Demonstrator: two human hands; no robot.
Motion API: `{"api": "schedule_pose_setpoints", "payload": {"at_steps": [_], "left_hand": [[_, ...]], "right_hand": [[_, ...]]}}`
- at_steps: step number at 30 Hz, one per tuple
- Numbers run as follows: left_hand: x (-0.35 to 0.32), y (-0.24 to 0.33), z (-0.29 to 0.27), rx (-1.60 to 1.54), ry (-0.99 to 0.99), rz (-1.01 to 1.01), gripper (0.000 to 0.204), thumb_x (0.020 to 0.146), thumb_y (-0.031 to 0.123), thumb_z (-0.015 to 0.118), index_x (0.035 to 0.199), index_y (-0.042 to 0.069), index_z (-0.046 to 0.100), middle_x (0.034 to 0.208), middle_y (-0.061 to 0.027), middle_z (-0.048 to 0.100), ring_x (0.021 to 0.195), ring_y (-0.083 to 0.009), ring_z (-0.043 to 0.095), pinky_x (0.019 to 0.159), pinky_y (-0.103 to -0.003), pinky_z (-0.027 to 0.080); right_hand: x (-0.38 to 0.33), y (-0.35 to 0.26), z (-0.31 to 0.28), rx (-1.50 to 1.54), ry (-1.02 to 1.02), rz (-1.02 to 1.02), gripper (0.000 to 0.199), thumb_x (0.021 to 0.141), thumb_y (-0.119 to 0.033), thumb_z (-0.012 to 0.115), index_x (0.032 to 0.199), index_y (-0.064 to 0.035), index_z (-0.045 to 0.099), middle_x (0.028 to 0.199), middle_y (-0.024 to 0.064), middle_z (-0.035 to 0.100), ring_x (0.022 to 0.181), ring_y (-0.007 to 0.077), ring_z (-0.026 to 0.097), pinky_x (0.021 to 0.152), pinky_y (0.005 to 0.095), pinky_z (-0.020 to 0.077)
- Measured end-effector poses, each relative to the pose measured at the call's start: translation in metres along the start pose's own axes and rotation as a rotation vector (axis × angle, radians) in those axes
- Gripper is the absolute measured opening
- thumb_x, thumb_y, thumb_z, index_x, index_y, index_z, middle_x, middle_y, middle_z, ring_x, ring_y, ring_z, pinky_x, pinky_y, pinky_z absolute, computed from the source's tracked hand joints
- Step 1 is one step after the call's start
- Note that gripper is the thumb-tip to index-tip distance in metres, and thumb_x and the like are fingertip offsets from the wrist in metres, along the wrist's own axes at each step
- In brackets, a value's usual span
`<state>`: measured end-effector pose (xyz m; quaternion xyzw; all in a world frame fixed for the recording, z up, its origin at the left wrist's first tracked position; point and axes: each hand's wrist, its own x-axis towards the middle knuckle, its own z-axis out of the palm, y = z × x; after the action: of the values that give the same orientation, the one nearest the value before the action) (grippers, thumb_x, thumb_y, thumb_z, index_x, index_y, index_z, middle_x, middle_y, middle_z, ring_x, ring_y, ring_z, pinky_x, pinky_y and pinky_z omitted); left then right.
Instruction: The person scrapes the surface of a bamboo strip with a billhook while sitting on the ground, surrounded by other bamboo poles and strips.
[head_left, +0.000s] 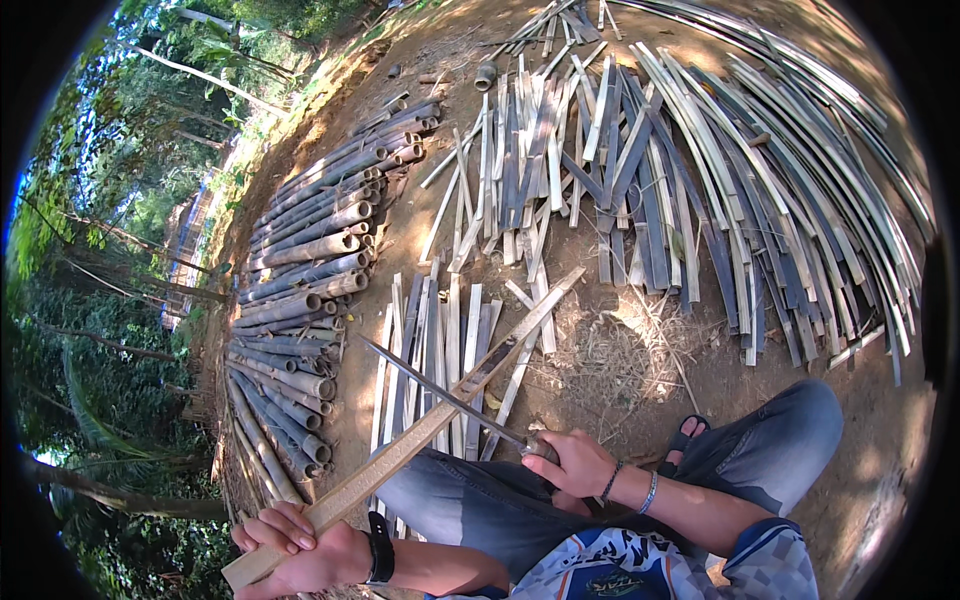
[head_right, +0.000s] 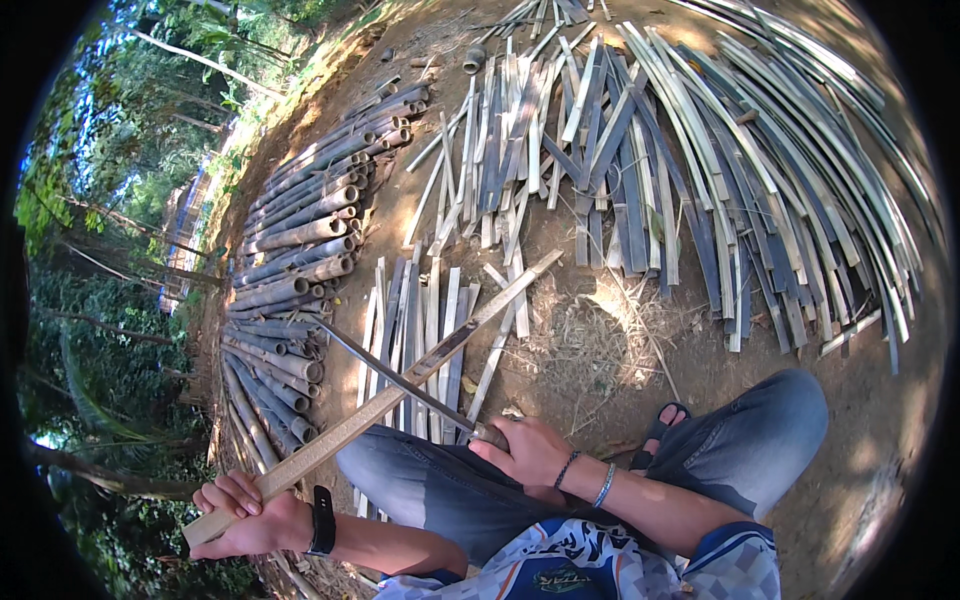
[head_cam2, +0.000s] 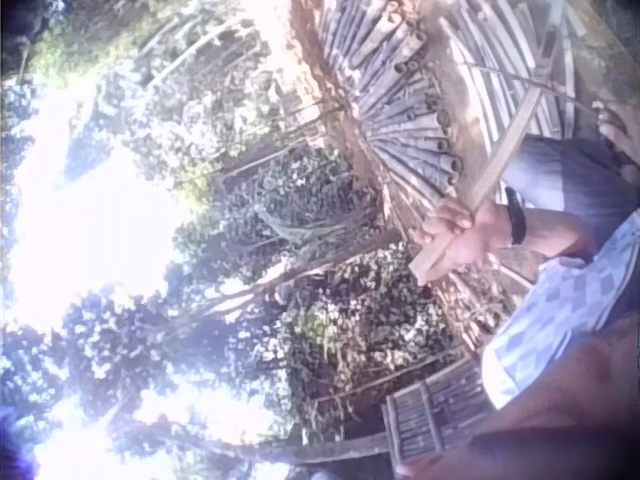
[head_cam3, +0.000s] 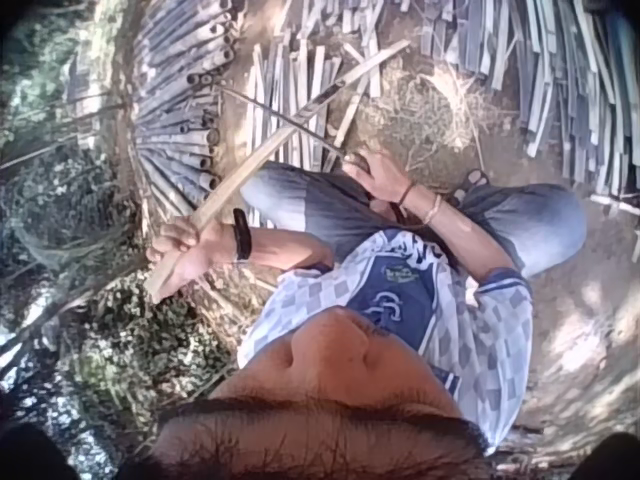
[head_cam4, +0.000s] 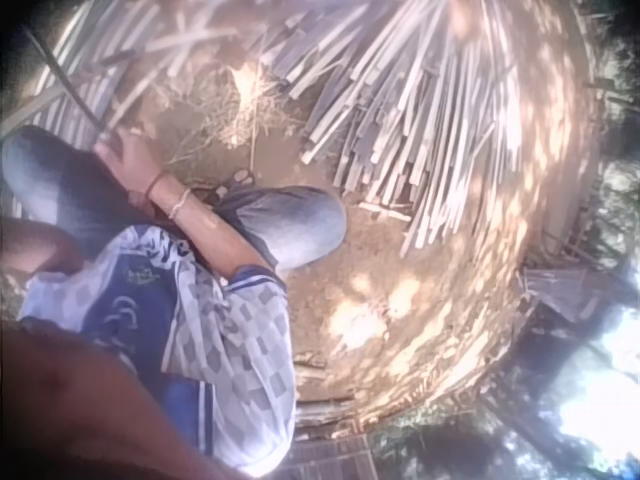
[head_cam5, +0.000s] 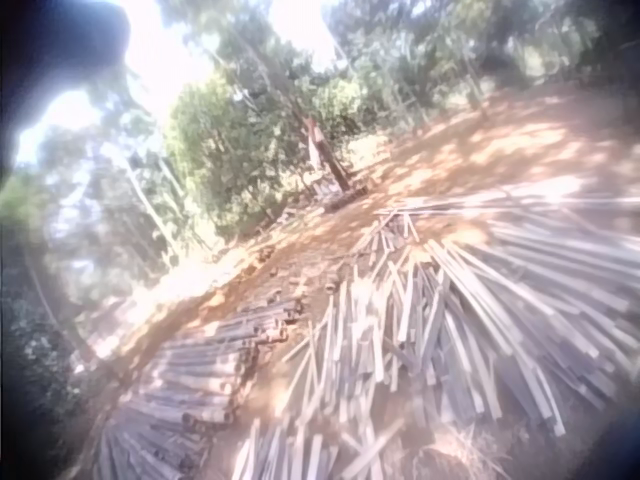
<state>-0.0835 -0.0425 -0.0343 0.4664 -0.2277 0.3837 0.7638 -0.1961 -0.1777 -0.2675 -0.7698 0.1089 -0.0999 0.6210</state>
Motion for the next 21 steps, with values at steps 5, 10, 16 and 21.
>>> {"api": "schedule_pose_setpoints", "payload": {"at_steps": [5, 10, 16, 21], "left_hand": [[0.003, 0.001, -0.010, -0.131, -0.107, -0.016, 0.062, 0.091, 0.067, 0.021, 0.076, 0.008, 0.036, 0.050, 0.0020, 0.026, 0.038, -0.0071, 0.024, 0.033, -0.019, 0.019], [-0.004, 0.001, 0.008, 0.013, 0.027, 0.002, 0.063, 0.090, 0.067, 0.022, 0.075, 0.008, 0.037, 0.050, 0.0018, 0.027, 0.038, -0.0071, 0.024, 0.033, -0.019, 0.020], [0.000, 0.002, -0.004, -0.087, -0.074, -0.004, 0.062, 0.091, 0.067, 0.021, 0.076, 0.009, 0.035, 0.050, 0.0023, 0.027, 0.038, -0.0066, 0.024, 0.033, -0.019, 0.020], [-0.002, 0.000, 0.003, 0.003, -0.009, 0.006, 0.061, 0.091, 0.066, 0.021, 0.076, 0.009, 0.035, 0.050, 0.0021, 0.027, 0.038, -0.0067, 0.024, 0.033, -0.019, 0.020]], "right_hand": [[-0.013, -0.019, -0.007, -0.066, -0.095, -0.181, 0.045, 0.085, -0.041, 0.058, 0.093, 0.0029, 0.057, 0.060, 0.0220, 0.057, 0.061, 0.0398, 0.060, 0.054, 0.0433, 0.0469], [-0.006, 0.003, -0.001, 0.039, -0.013, 0.050, 0.051, 0.087, -0.052, 0.052, 0.090, -0.0015, 0.059, 0.058, 0.0226, 0.053, 0.063, 0.0421, 0.055, 0.062, 0.0457, 0.0480], [-0.014, -0.016, -0.008, -0.022, -0.132, -0.095, 0.055, 0.088, -0.052, 0.051, 0.095, 0.0019, 0.058, 0.062, 0.0259, 0.055, 0.065, 0.0435, 0.056, 0.063, 0.0470, 0.0479], [-0.008, -0.006, -0.006, -0.031, -0.063, 0.078, 0.054, 0.087, -0.051, 0.052, 0.097, 0.0024, 0.057, 0.066, 0.0258, 0.058, 0.070, 0.0420, 0.060, 0.064, 0.0474, 0.0481]]}}
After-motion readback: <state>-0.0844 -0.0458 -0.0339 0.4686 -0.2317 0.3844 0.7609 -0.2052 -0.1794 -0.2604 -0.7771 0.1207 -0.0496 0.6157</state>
